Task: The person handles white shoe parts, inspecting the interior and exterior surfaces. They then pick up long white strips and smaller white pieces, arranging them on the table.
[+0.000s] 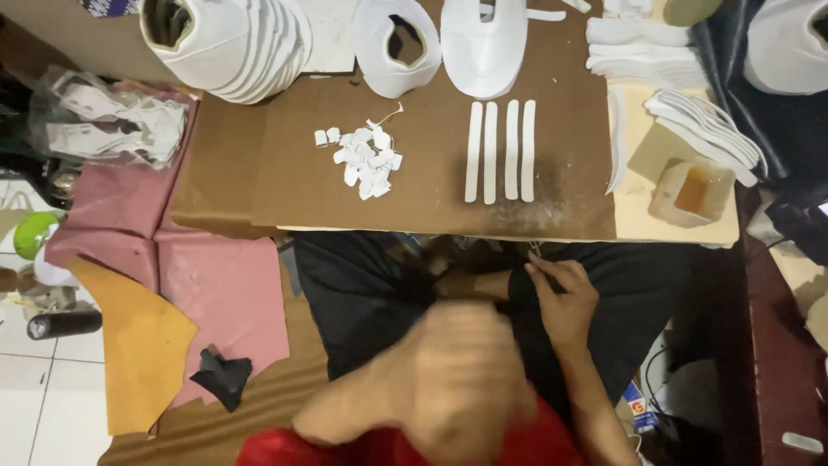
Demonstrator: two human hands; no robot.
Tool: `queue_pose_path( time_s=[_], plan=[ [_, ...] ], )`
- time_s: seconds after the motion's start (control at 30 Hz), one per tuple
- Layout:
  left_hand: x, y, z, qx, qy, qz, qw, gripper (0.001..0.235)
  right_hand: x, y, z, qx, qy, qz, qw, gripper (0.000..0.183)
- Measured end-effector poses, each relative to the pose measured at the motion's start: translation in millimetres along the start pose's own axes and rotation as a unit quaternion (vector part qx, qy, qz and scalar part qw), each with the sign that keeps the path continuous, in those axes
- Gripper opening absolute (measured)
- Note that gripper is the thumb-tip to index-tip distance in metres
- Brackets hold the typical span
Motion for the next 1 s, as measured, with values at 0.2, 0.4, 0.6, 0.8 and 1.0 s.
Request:
queue_pose_path(
  time_s=[0.2, 0.4, 0.6, 0.8, 1.0],
  plan=[
    [-44.8, -8.0, 82.3, -0.031, -0.110, -0.071, 0.991, 0.020, -1.1, -4.9, -6.2, 0.065, 0.076, 0.004, 0.995, 0.028],
    [-88.8, -31.5, 197.5, 0.038, -0.271, -0.128, 0.953, 0.010, 7.9, -12.3, -20.5, 0.019, 0.083, -0.020, 0.996, 0.055],
    [-39.2, -81.2, 235.0, 0.166, -0.134, -0.157, 0.964, 0.051, 6.5, -6.8, -73.5, 0.040, 0.133, -0.034, 0.990, 0.047],
    [-44.8, -143.6, 371.8, 0.436, -0.313, -0.085, 0.840, 0.062, 13.3, 4.4, -100.3, 0.058, 0.127, -0.021, 0.990, 0.039],
    [-34.8, -183.0, 397.2, 0.331, -0.179, -0.255, 0.891, 0.031, 13.9, 1.4, -70.7, 0.074, 0.090, -0.016, 0.993, 0.034]
  ],
)
Point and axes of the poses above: each hand's wrist, its own x-axis towards the middle knuckle, its own y-axis out of the palm, z = x × y, the point moved 9 cm from there along x, towards the middle knuckle, and after that the axes turned 13 degrees about y, right-handed, at the moved point
